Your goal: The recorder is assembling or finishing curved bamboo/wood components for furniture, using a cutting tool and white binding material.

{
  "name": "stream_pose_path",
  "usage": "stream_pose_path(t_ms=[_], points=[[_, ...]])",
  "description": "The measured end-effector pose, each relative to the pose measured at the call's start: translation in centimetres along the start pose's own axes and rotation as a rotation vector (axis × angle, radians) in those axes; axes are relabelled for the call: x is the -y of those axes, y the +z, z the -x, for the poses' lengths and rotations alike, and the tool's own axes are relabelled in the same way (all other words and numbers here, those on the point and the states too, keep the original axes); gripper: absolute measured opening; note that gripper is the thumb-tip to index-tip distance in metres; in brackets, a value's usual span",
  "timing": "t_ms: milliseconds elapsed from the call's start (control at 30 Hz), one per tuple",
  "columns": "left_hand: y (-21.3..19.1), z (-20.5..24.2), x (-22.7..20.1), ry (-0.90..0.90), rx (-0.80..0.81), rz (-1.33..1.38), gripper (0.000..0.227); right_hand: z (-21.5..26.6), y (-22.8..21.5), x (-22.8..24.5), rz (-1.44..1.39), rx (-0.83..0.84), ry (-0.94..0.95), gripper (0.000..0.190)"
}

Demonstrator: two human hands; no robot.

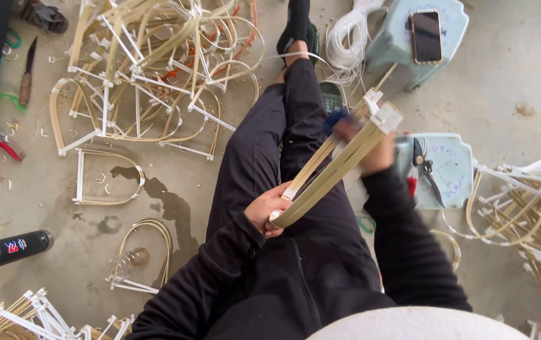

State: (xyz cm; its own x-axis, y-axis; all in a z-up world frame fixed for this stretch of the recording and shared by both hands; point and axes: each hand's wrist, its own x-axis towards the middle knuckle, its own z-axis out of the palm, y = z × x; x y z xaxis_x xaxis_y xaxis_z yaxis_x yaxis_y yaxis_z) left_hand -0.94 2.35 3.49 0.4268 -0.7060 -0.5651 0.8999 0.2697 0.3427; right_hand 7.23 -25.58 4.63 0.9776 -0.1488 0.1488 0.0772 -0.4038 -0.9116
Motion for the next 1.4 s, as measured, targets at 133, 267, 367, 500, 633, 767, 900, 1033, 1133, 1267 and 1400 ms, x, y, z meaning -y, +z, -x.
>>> stream_pose_path(t_ms=[133,267,367,500,633,767,900,1033,1133,1267,1400], points=[[0.2,0.3,-0.9,-0.007,0.042,-0.019,0.06,0.2,-0.3,-3.3,0.048,0.107,0.188,0.04],[0.4,0.2,-0.8,-0.008,0.029,-0.003,0.06,1.6,2.5,0.2,0.722,-0.135,-0.723,0.068],[1.1,1.4,-0.6,-0.028,-0.008,0.005,0.059,-1.2,-0.5,-5.9,-0.088,0.161,0.038,0.064],[-0.6,-0.5,0.4,-0.027,-0.004,-0.014,0.049,1.4,1.5,1.5,0.426,0.124,-0.188,0.062],[-2.0,-2.3,1.0,0.023,0.014,-0.006,0.042,5.4,4.5,0.5,-0.254,0.382,0.151,0.044],[0.2,-1.3,-2.2,0.007,-0.08,-0.113,0.046,3.1,2.5,4.5,0.175,0.146,0.286,0.025],[-1.7,-1.8,-1.1,0.06,-0.098,-0.217,0.046,2.8,2.1,4.8,0.22,0.032,0.08,0.021],[-5.1,-4.7,1.7,0.214,-0.05,-0.146,0.045,4.9,4.8,5.8,-0.507,0.157,0.528,0.04],[-4.7,-4.7,1.7,0.212,-0.052,-0.145,0.037,8.4,8.2,-0.2,-0.534,0.422,0.537,0.048],[-1.2,-1.1,-0.8,0.113,-0.033,-0.222,0.037,7.4,7.3,1.9,-0.487,0.219,0.419,0.038],[-1.7,-1.0,0.2,0.12,0.01,-0.258,0.045,6.4,6.5,2.7,-0.255,0.197,0.249,0.028]])
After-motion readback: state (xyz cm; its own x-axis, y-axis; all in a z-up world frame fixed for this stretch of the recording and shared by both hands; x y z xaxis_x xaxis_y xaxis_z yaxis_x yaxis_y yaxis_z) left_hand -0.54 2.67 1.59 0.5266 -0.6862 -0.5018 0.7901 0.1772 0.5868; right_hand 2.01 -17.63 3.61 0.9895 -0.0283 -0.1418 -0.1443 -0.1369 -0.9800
